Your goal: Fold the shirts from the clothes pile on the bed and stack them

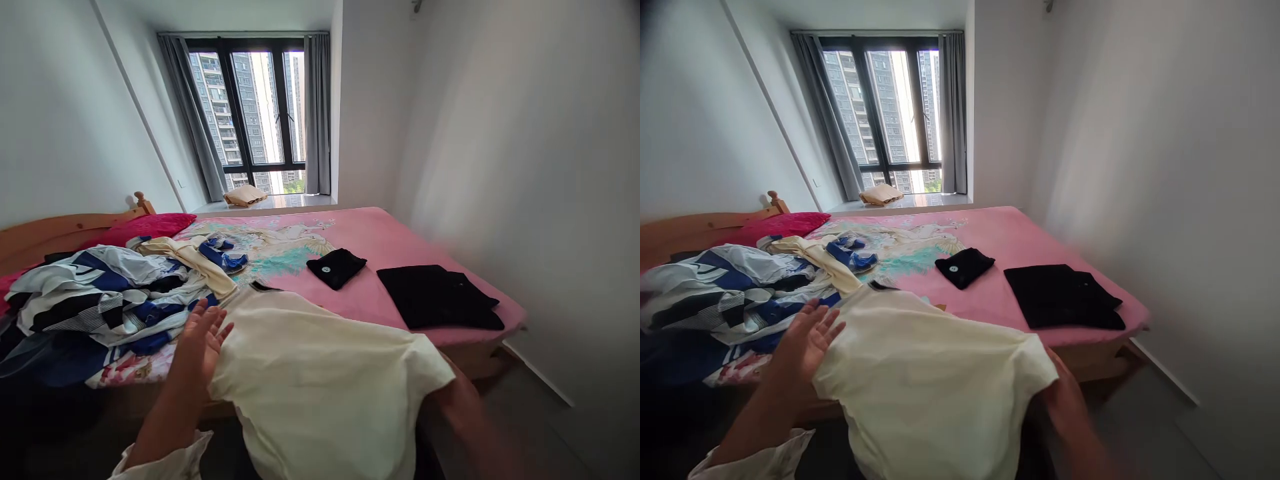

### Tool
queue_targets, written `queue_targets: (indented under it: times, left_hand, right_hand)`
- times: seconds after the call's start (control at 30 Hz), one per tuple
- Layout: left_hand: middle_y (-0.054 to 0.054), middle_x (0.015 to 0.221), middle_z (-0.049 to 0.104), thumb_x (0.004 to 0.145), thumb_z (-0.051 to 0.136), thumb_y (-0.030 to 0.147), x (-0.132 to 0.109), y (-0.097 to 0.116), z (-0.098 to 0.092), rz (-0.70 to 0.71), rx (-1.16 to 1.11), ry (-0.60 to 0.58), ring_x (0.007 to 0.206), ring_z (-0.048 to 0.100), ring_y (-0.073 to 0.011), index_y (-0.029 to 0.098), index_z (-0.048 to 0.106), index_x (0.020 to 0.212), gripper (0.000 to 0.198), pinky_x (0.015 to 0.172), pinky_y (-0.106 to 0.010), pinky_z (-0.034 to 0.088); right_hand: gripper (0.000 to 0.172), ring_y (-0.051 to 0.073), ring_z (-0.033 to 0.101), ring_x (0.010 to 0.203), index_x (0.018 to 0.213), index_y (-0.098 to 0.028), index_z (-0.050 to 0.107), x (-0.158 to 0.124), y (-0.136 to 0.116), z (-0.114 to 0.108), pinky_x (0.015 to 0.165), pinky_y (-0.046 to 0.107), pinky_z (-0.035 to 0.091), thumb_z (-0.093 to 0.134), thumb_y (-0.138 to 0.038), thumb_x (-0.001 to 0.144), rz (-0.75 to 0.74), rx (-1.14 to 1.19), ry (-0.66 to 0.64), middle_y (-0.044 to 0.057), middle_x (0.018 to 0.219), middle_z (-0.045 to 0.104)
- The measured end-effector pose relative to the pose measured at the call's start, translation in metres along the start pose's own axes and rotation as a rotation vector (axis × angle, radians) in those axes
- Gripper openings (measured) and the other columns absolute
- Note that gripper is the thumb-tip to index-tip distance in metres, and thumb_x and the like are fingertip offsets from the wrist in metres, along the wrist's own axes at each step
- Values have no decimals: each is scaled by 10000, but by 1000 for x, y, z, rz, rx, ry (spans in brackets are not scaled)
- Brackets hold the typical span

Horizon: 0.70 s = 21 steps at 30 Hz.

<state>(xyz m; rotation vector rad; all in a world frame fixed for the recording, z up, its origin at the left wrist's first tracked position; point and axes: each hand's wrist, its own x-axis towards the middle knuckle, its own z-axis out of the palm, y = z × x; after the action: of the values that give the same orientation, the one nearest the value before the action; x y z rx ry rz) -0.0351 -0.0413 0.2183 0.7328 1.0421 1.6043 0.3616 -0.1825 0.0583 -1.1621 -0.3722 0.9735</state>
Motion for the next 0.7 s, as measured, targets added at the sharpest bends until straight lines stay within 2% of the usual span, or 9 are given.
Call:
queue_targets:
  times: [0.07, 0.13, 0.23, 0.33, 0.4, 0.5, 0.57, 0.63, 0.7]
  left_hand:
    - [-1, 1052, 596, 635, 736, 262, -7, -37, 2, -75, 151, -75, 936, 596, -148, 270, 607, 1012, 399, 716, -260, 506]
    - [-39, 1127, 598, 604, 762, 368, -28, -78, -3, -191, 322, -246, 967, 589, -178, 233, 628, 1012, 450, 724, -268, 486]
    - [-66, 976, 658, 596, 731, 486, -74, -137, -13, -327, 557, -499, 856, 597, -184, 178, 656, 951, 476, 706, -277, 453]
    - [-61, 887, 657, 659, 647, 470, -118, -178, -11, -391, 717, -749, 735, 575, -162, 162, 638, 963, 433, 691, -292, 441]
    - [-67, 945, 649, 701, 587, 396, -139, -194, 1, -342, 852, -881, 775, 580, -169, 170, 614, 1041, 409, 737, -300, 440]
    - [-93, 1111, 607, 633, 622, 304, -153, -209, 23, -63, 1174, -964, 1002, 543, -232, 189, 595, 1121, 502, 900, -343, 385]
    - [-111, 1070, 617, 620, 613, 278, -153, -217, 32, 53, 1360, -937, 1026, 524, -273, 179, 642, 1022, 415, 932, -398, 346]
    - [-104, 908, 637, 715, 512, 293, -148, -223, 34, 55, 1438, -906, 909, 553, -257, 167, 661, 827, 226, 871, -400, 367]
    - [-69, 755, 610, 820, 368, 338, -141, -224, 29, -3, 1355, -883, 781, 549, -208, 169, 608, 685, 323, 775, -338, 398]
  right_hand:
    - [540, 243, 627, 856, 1074, -249, 581, -2, 16, -1, 654, 340, 520, 712, -534, 635, 104, 25, 47, 49, 955, 668]
    - [609, 219, 623, 825, 1099, -250, 544, -6, 38, -5, 621, 315, 515, 704, -570, 606, 192, -45, 106, 39, 919, 664]
    - [591, 205, 606, 821, 1051, -222, 568, -13, 72, -14, 556, 261, 472, 644, -621, 622, 237, -342, 126, 55, 926, 655]
    - [547, 209, 592, 738, 940, -183, 621, -12, 93, -19, 504, 253, 408, 590, -633, 633, 231, -584, 33, 63, 830, 646]
    - [468, 203, 584, 710, 862, -166, 640, -8, 98, -18, 543, 266, 413, 578, -578, 647, 170, -656, -48, 55, 773, 643]
    - [316, 199, 582, 713, 802, -163, 663, -3, 99, -10, 623, 277, 425, 548, -433, 684, 82, -797, -179, 38, 728, 652]
    - [245, 196, 591, 735, 783, -174, 679, -4, 97, -5, 660, 272, 421, 515, -337, 701, 38, -935, -272, 32, 738, 669]
    - [228, 187, 605, 774, 777, -197, 689, -8, 94, -2, 687, 258, 407, 479, -262, 716, -16, -1075, -332, 23, 784, 689]
    - [245, 181, 618, 807, 782, -227, 697, -16, 88, 0, 699, 251, 390, 457, -218, 732, -67, -1213, -354, 12, 830, 704]
